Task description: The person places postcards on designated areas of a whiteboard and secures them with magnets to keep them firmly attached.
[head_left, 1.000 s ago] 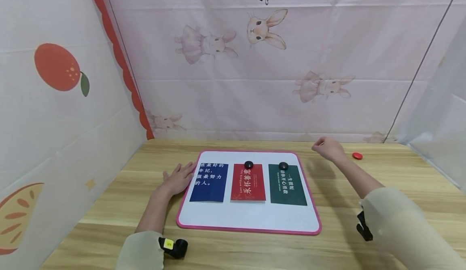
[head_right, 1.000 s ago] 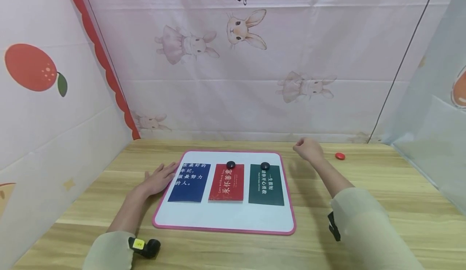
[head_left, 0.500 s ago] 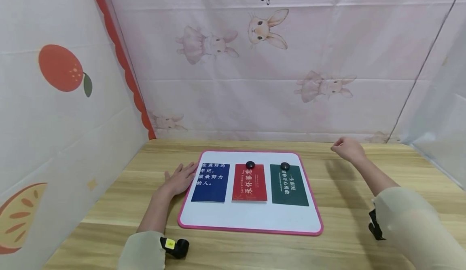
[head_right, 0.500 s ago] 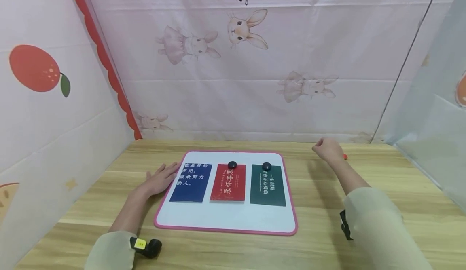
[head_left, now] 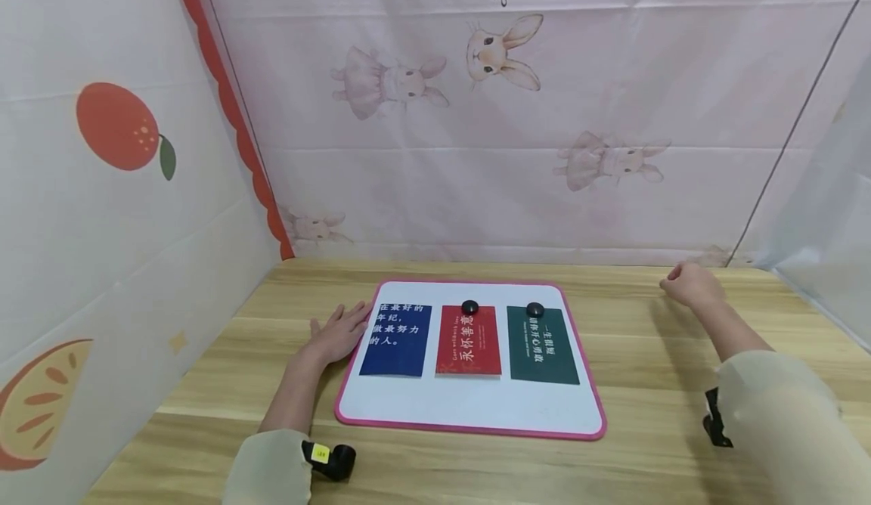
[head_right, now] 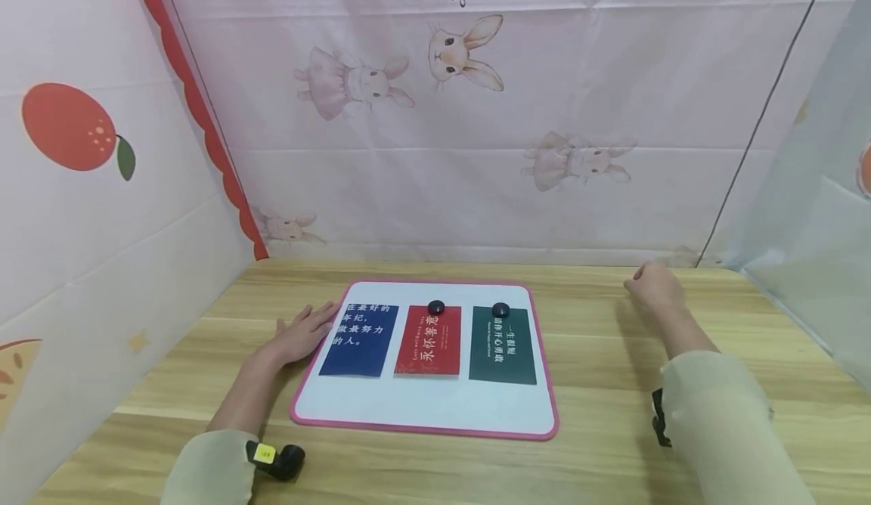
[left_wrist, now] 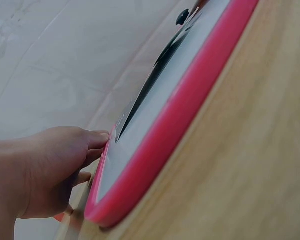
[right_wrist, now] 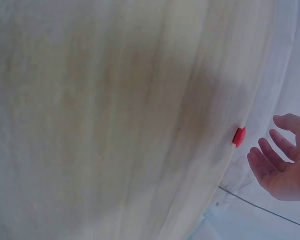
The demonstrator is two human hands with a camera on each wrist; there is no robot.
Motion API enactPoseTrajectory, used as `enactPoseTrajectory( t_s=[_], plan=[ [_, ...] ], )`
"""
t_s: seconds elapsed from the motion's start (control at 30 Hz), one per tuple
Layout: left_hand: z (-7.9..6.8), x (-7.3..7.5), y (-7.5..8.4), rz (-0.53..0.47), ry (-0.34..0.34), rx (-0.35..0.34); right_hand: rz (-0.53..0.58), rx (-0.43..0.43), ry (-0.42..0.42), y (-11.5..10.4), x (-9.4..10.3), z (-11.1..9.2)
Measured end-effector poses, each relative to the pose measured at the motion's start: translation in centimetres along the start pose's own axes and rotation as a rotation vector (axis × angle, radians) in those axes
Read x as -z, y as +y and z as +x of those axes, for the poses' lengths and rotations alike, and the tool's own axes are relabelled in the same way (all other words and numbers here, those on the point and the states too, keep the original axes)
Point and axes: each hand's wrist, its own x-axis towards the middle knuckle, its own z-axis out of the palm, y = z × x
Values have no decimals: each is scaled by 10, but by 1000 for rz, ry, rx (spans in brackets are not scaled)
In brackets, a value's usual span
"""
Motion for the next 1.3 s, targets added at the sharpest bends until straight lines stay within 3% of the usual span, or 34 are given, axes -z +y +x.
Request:
enactPoseTrajectory(
  t_s=[0.33, 0.57, 1.3],
  plan=[
    [0, 1, 1, -20, 0, 15, -27, -28, 30, 14, -2, -10],
    [-1, 1, 1, -16, 0, 7, -61, -47, -40, 20, -7, -10],
    [-1, 2, 0, 2, -6, -13, -134, -78, -104, 33, -12, 4]
  ],
)
